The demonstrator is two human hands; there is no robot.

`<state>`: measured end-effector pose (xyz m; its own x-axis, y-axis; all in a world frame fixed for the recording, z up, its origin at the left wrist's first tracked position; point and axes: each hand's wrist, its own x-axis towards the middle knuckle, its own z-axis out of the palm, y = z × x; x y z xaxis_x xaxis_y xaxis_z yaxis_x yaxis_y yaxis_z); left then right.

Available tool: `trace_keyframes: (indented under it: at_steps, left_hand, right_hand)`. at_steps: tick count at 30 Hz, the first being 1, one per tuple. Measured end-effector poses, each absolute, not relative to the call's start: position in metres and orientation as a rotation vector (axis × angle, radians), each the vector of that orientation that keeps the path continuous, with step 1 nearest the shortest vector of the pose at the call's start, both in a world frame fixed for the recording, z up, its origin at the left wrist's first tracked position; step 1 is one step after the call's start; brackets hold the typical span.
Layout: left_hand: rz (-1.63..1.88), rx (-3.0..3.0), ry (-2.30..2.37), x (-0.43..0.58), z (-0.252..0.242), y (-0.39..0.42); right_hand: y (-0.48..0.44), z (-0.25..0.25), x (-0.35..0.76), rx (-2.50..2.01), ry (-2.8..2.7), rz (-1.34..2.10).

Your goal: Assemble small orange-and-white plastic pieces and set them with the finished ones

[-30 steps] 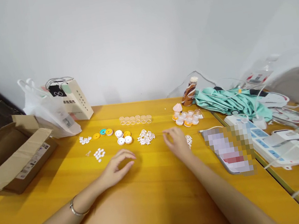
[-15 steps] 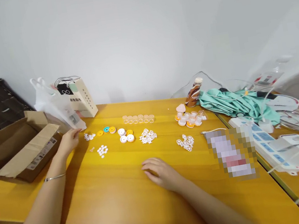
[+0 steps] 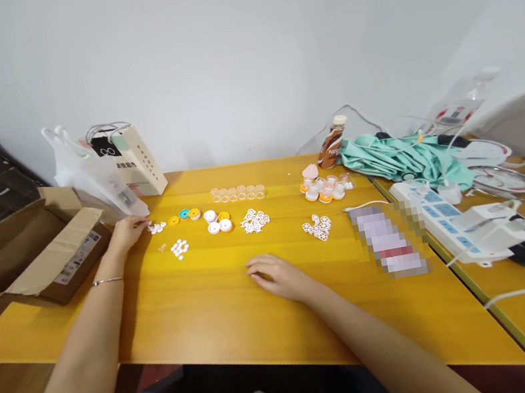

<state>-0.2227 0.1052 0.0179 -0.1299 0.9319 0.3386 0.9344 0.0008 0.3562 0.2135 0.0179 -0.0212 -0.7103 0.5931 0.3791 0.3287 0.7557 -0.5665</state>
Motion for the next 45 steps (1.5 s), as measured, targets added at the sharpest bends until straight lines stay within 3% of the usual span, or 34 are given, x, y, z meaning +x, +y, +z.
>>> trace_keyframes:
  at_steps: [7,11,15,24,27,30,37,45]
  left_hand:
    - [-0.945,-2.238,-1.959,-0.132,0.036,0.036]
    - [-0.724,-2.89,-1.422,-0.052,0.021,-0.002]
    - [-0.571,-2.992,-1.258,-0.013,0.009,-0.005]
    - [-0.736,-2.93,-1.367,-0.007,0.008,0.007]
    - [-1.006,-2.736,-1.637,-0.032,0.012,0.012]
    - [-1.063,-2.455,-1.913,-0.07,0.016,0.027]
    - [-0.793,-2.174,-2.134,-0.134,0.031,0.073]
    - [-0.36,-2.13,-2.16,-0.135,0.025,0.108]
  right_hand:
    - [0.019,-0.024,0.213,-0.765,-2.324,0.65]
    - [0.017,-0.026,0.212,-0.815,-2.294,0.614]
    - [0.015,-0.03,0.212,-0.881,-2.259,0.541]
    - [0.017,-0.034,0.212,-0.915,-2.288,0.483]
    - [0.015,-0.032,0.212,-0.926,-2.3,0.495]
    - [0.015,-0.031,0.213,-0.934,-2.312,0.498]
    - [0.015,-0.031,0.214,-0.946,-2.315,0.505]
    - [0.013,-0.029,0.215,-0.953,-2.314,0.519]
